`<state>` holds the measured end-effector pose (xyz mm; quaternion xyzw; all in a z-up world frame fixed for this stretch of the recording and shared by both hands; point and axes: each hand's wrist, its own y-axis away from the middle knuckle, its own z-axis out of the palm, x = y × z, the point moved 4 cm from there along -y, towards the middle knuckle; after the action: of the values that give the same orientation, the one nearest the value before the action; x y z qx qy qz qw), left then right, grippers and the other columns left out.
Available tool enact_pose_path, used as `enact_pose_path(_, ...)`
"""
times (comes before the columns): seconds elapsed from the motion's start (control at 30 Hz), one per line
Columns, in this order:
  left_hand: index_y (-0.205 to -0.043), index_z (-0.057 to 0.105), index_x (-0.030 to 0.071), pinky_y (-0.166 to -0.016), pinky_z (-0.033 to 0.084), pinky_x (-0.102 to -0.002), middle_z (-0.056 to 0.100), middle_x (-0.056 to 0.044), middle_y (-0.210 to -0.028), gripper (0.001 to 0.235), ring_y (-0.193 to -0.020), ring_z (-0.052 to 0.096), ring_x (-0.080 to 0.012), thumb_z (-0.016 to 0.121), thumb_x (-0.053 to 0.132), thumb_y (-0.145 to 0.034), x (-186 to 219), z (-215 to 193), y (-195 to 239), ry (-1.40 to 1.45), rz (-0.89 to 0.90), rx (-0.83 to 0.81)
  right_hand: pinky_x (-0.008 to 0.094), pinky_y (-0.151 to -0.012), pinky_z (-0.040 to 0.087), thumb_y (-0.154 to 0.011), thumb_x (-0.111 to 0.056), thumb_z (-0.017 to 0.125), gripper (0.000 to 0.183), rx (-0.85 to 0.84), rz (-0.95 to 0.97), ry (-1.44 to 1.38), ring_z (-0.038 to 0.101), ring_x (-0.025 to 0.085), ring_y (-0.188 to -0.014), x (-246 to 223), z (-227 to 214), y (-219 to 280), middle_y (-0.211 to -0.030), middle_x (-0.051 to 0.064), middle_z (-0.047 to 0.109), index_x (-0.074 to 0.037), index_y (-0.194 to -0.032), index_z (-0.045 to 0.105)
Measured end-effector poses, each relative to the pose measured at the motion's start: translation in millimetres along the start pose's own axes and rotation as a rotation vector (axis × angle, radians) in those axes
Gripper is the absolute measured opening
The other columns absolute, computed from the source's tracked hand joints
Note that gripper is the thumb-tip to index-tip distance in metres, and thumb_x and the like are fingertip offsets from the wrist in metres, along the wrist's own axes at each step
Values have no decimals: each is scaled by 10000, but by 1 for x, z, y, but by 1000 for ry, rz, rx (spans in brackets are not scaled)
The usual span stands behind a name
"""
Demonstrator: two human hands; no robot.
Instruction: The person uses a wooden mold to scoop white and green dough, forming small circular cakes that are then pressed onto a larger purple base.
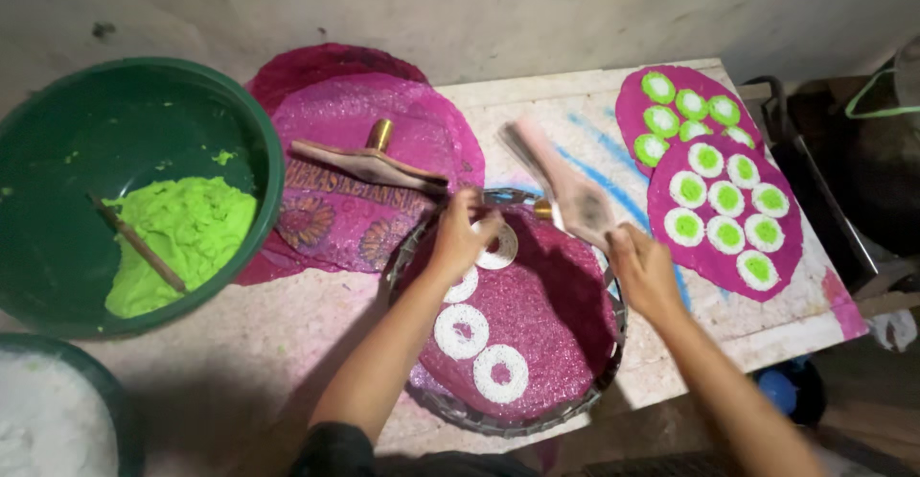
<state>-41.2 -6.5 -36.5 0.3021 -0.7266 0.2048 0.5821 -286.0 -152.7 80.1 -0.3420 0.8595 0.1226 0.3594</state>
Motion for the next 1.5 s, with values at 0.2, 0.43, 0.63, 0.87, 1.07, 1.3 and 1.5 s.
enact_pose_path(0.2, -1544, 206, 39, -1181, 224, -573, 358, -218, -1536, 1166, -1452, 294, -382, 928, 362, -687, 43, -2, 45, -780, 1, -226, 287, -436, 334, -1059, -607, 265, 721, 183, 104, -427, 472, 125, -473, 37, 32, 65, -568, 18, 520, -38, -773, 604)
enact_pose_path(0.43, -1541, 286, 66, -1118, 301, -553, 472, -207, -1429, 1098, -1340, 411, -398, 918, 353, -690, 56, -2, 67, -656, 220, -53, 287, -425, 310, -1066, -619, 258, 725, 320, 237, -661, 430, 130, -456, 67, 39, 140, -562, 35, 501, -31, -779, 571)
enact_pose_path(0.63, -1534, 285, 19, -1126, 282, -575, 430, -257, -1450, 1131, -1348, 394, -419, 924, 334, -655, 84, 16, 115, -687, 328, -224, 280, -437, 266, -1102, -577, 398, 616, 382, 233, -851, 378, 127, -480, 97, 27, 176, -600, -5, 396, -59, -776, 471)
enact_pose_path(0.87, -1408, 412, 48, -1021, 313, -598, 458, -264, -1369, 895, -1267, 431, -432, 850, 308, -672, 180, 2, 151, -73, 528, -718, 344, -462, 410, -848, -461, 711, 498, 80, -233, -114, 490, 215, -445, -14, -28, 173, -548, 109, 512, 22, -959, 659)
enact_pose_path(1.07, -1282, 537, 70, -871, 420, -560, 563, -246, -1142, 552, -1062, 558, -420, 714, 272, -799, 200, -7, 229, -23, 275, -1382, 388, -508, 444, -895, -386, 737, 349, -168, -1031, 155, 597, 241, -552, -152, -96, 170, -638, 74, 551, -59, -852, 623)
enact_pose_path(1.3, -1134, 683, 95, -696, 544, -514, 684, -224, -876, 263, -823, 707, -405, 556, 229, -947, 193, -32, 270, -462, 360, -933, 427, -586, 458, -888, -281, 635, 308, -815, -1344, -86, 604, 342, -633, -202, -92, 141, -693, 146, 560, -1, -795, 545)
enact_pose_path(1.5, -894, 695, 52, -746, 549, -511, 688, -236, -801, 281, -810, 724, -387, 561, 295, -934, 173, -86, 325, -600, 254, -800, 463, -617, 459, -994, -143, 617, 258, -1346, -1106, -175, 637, 372, -679, -188, -32, 167, -691, 187, 544, 47, -847, 523)
